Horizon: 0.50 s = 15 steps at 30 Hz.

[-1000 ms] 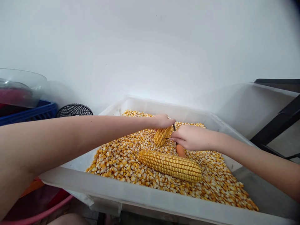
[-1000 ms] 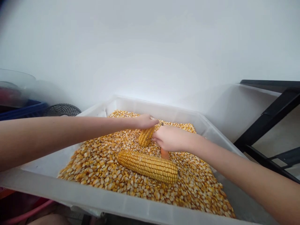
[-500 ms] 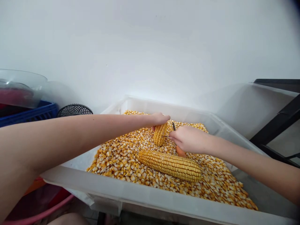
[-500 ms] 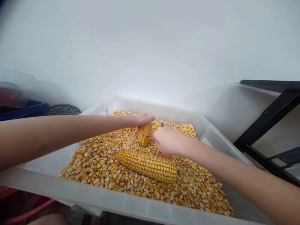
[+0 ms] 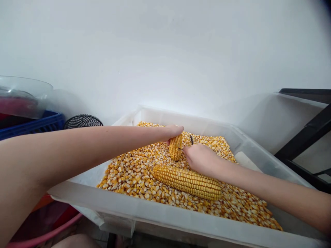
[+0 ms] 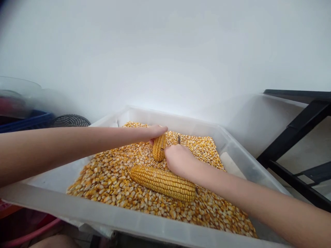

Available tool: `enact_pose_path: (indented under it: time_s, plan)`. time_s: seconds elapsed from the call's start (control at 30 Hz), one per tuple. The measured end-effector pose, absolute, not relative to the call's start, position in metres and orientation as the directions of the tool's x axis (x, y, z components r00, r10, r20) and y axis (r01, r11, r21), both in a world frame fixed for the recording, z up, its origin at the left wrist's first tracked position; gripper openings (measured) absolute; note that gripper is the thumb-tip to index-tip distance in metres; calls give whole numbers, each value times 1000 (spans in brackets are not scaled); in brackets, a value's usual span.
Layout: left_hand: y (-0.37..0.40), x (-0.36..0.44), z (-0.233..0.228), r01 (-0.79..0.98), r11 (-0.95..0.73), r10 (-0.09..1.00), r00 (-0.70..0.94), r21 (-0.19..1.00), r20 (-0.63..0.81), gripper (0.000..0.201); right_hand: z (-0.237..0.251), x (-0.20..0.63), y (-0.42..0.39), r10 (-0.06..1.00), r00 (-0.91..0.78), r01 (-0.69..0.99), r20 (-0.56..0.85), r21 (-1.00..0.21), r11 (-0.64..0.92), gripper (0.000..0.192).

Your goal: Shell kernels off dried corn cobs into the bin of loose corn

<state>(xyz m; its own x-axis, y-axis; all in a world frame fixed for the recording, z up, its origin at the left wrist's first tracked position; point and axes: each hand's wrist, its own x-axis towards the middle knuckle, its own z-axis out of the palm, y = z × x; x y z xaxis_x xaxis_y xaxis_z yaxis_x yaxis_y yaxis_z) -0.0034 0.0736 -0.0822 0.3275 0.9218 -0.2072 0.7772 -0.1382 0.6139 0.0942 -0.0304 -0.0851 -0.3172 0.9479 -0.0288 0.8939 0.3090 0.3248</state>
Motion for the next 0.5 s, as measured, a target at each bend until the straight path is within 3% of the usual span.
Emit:
enact_pose_path:
  time_s: [0.27, 0.37, 0.5]
  plan:
    - [39, 16, -82, 819, -468, 879, 468, 332, 85, 49, -85, 115, -27, 854, -507, 811, -116, 273, 518, 25]
    - [40, 14, -81, 807, -495, 862, 502, 321, 67, 50, -84, 118, -23, 839, -524, 781, -151, 308, 543, 24]
    - [49, 7, -78, 781, -487, 856, 516, 390, 34, 50, -81, 116, -20, 855, -480, 780, -195, 351, 518, 21]
